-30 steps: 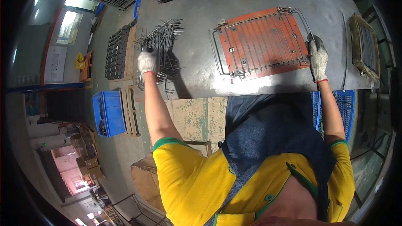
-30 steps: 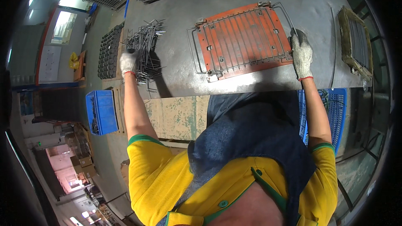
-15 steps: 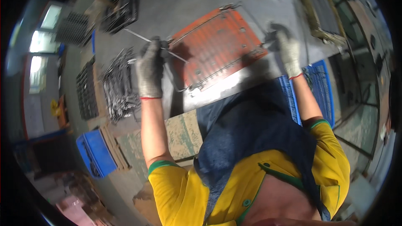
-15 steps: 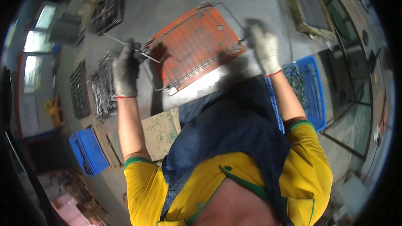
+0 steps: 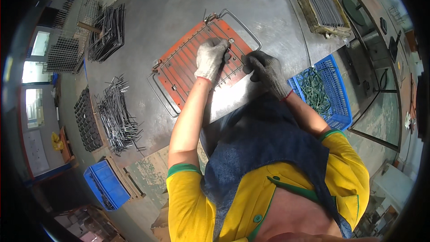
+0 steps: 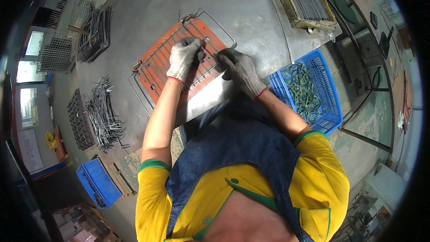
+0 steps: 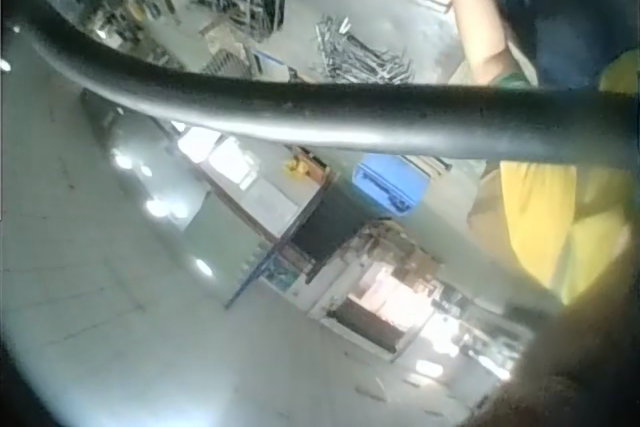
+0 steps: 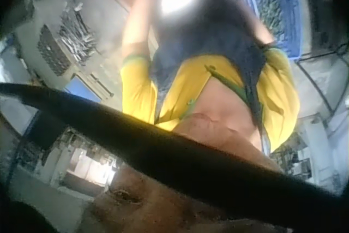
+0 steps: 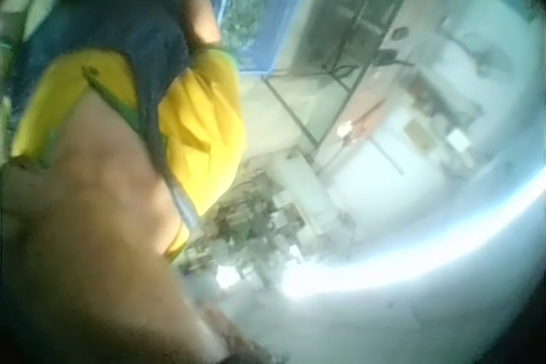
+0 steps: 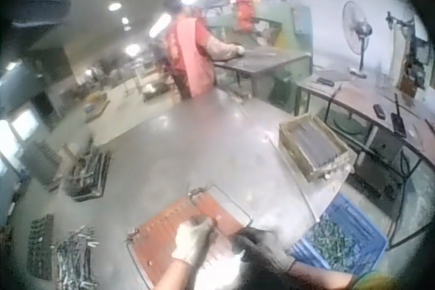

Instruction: The person assembles metal grids by inserting metal rods into slots on an orange jig. They pick up rods from a nearby container, place them into the jig, and then remove the assembled grid to place it on a stack. The process is repeated continuously throughout the video.

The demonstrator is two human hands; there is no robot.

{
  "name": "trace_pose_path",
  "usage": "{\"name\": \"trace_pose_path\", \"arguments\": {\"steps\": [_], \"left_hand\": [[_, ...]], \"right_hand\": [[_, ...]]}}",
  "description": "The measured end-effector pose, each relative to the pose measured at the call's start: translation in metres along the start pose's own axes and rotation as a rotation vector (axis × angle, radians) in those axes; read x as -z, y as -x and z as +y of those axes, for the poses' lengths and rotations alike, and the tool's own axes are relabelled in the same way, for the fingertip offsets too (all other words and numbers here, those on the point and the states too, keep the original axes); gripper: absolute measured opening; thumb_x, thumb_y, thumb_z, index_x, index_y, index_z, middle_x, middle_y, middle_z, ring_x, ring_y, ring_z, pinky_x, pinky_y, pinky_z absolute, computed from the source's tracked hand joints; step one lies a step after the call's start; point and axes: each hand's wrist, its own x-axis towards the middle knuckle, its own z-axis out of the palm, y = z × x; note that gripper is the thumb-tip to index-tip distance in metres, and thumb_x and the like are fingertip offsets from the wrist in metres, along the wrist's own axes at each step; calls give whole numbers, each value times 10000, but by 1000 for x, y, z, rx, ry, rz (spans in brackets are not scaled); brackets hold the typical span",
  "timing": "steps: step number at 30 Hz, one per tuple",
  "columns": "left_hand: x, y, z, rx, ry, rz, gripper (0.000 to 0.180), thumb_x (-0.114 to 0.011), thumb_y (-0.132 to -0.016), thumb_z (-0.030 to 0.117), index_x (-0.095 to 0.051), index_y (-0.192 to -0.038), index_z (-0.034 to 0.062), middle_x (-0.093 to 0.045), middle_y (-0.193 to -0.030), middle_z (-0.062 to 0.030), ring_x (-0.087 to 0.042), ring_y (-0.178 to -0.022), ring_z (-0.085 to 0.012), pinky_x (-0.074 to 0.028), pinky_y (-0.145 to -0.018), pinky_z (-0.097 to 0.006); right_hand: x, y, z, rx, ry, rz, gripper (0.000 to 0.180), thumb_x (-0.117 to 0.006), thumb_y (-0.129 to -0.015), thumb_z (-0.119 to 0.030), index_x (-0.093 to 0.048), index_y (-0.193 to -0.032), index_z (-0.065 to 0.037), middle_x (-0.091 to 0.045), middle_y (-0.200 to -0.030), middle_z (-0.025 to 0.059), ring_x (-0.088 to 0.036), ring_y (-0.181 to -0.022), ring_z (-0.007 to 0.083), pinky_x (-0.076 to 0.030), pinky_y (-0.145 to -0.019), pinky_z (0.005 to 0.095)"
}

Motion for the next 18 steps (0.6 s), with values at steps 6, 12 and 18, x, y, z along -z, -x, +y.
{"name": "trace_pose_path", "arguments": {"steps": [6,12,18], "left_hand": [[-5,-16,-20,-841,-1246,385,381,-616,-888,391,-636,-1064,55,-622,-1089,-117,-583,-1034,-289,-440,-880,-459],[3,-28,-36,-931,-1428,371,379,-566,-906,404,-631,-1092,79,-584,-1142,-96,-504,-1129,-271,-359,-969,-548],[2,-32,-45,-906,-1323,405,388,-522,-929,384,-616,-1094,46,-570,-1122,-143,-486,-1135,-308,-329,-1012,-548]], "right_hand": [[3,-14,5,-62,202,-75,378,-533,-976,-371,-636,-1154,-54,-691,-887,127,-697,-683,220,-547,-654,351],[10,-4,-8,174,477,89,474,-654,-881,-395,-607,-1226,-73,-685,-1021,135,-674,-941,265,-527,-847,393],[14,-29,7,503,732,298,583,-674,-853,-360,-502,-1353,-114,-534,-1329,165,-530,-1207,348,-441,-997,438]]}}
